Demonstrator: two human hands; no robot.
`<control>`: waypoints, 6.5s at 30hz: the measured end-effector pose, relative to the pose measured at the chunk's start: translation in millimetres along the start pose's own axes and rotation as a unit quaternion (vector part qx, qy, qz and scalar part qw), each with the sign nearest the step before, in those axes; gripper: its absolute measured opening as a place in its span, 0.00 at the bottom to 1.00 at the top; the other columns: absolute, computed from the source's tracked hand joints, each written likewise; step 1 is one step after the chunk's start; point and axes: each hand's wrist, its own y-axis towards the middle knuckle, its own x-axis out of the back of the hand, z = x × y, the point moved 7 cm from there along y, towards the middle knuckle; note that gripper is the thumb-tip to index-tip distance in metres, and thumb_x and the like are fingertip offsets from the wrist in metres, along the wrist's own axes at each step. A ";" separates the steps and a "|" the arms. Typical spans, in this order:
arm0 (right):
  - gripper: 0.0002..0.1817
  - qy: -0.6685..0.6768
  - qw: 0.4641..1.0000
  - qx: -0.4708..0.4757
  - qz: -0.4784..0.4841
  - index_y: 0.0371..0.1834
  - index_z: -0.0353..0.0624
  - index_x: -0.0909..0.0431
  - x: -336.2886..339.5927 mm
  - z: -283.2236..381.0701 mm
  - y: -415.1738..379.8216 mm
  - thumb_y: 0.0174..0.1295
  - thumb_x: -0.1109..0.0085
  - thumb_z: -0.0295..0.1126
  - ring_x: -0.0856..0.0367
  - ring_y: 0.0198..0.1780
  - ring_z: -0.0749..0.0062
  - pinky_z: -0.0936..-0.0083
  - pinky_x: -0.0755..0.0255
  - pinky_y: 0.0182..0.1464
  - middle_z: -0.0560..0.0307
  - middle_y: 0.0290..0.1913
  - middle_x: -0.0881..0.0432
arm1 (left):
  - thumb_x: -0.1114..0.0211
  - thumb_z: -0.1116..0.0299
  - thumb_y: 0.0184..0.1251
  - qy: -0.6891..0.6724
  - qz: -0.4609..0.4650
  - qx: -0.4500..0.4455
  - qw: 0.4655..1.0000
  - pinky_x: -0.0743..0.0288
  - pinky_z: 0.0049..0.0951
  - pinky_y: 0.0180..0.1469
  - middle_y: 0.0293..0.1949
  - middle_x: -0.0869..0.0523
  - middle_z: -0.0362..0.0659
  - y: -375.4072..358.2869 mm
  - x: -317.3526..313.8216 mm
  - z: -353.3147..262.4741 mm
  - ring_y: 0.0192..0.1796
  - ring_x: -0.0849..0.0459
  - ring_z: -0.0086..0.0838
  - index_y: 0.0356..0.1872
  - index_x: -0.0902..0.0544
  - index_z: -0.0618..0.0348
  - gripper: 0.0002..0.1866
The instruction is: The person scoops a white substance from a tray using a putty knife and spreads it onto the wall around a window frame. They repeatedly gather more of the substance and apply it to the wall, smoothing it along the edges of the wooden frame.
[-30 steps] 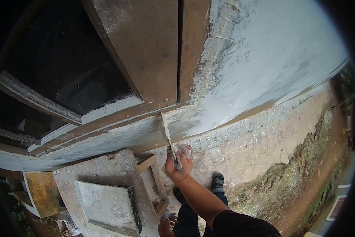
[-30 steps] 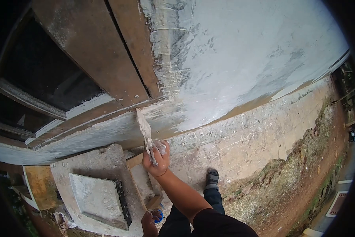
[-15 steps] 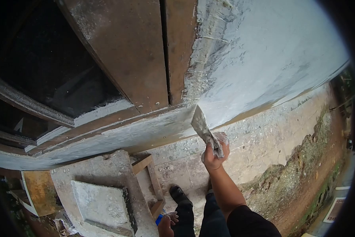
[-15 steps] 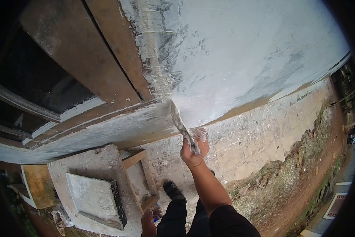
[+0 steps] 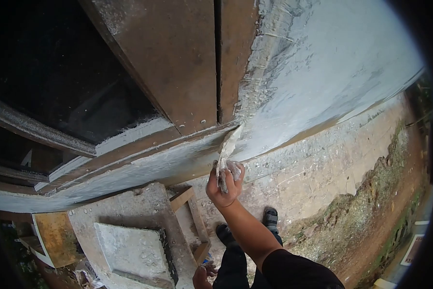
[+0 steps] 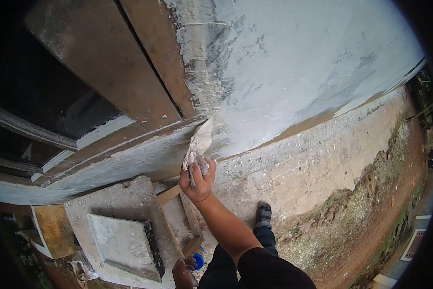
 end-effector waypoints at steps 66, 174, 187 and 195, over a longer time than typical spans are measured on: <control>0.13 0.009 0.999 -0.045 -0.001 0.35 0.29 0.32 47.2 -28.2 19.5 0.44 0.44 0.17 0.26 0.32 0.43 0.60 0.30 0.35 0.39 0.34 0.25 | 0.57 0.48 0.66 -0.047 0.048 0.064 0.996 0.34 0.28 0.32 0.32 0.21 0.43 -8.1 -6.9 30.0 0.30 0.27 0.28 0.42 0.23 0.63 0.26; 0.25 0.108 0.984 0.137 0.039 0.48 0.37 0.45 76.2 11.8 134.6 0.45 0.47 0.16 0.27 0.25 0.50 0.61 0.31 0.29 0.41 0.28 0.26 | 0.51 0.50 0.64 -0.100 0.061 -0.001 0.993 0.33 0.22 0.26 0.28 0.20 0.41 -22.3 -35.8 -2.1 0.26 0.24 0.23 0.37 0.22 0.63 0.23; 0.07 0.162 0.985 0.052 0.017 0.26 0.32 0.30 85.4 1.0 145.2 0.42 0.45 0.19 0.25 0.27 0.51 0.66 0.30 0.31 0.43 0.27 0.24 | 0.52 0.54 0.66 -0.096 0.080 -0.007 0.992 0.32 0.22 0.28 0.29 0.20 0.41 -19.8 -46.0 -2.0 0.28 0.24 0.23 0.37 0.22 0.62 0.19; 0.07 0.167 0.985 -0.019 -0.025 0.30 0.30 0.29 104.0 -37.4 151.3 0.46 0.47 0.20 0.27 0.31 0.63 0.72 0.33 0.36 0.47 0.29 0.25 | 0.52 0.52 0.65 -0.130 0.086 -0.019 0.988 0.31 0.25 0.29 0.29 0.20 0.42 -16.7 -43.5 -7.4 0.28 0.23 0.24 0.37 0.21 0.63 0.22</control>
